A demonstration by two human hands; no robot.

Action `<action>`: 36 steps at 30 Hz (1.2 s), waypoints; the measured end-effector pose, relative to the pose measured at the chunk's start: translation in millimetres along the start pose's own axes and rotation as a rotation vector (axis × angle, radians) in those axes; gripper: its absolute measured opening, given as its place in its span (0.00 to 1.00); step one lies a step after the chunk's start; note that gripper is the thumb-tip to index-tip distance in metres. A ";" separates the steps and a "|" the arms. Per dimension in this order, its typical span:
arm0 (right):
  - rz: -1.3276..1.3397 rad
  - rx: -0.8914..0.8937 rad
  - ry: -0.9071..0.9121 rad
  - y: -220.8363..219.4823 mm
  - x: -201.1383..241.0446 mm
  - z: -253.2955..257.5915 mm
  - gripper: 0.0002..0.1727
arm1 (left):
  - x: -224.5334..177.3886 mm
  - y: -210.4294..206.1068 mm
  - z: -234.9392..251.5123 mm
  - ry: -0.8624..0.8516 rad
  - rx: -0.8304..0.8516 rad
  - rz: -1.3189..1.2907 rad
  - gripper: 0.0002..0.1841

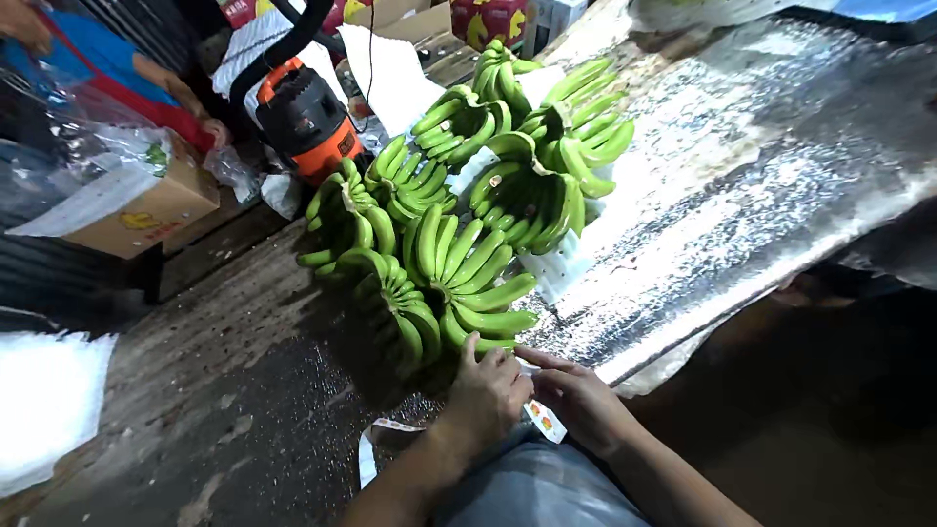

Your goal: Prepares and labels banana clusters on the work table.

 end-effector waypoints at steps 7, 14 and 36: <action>0.249 -0.054 -0.071 41.1 10.0 31.3 0.17 | 22.0 -17.9 14.7 0.020 -0.140 -0.206 0.08; 0.065 -0.084 0.068 90.4 26.0 34.2 0.28 | 191.5 -38.2 48.8 0.922 0.114 -0.283 0.15; -0.157 0.008 0.072 117.3 51.6 184.5 0.32 | 261.0 -74.7 111.9 0.772 0.435 -0.268 0.17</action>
Point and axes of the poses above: each hand's wrist, its own z-axis towards the middle knuckle, its own y-axis out of the back of the hand, x = y × z, the point moved 3 cm from there along z, towards the middle knuckle, and after that the axes turned 15 degrees about -y, right-handed, at the moved point
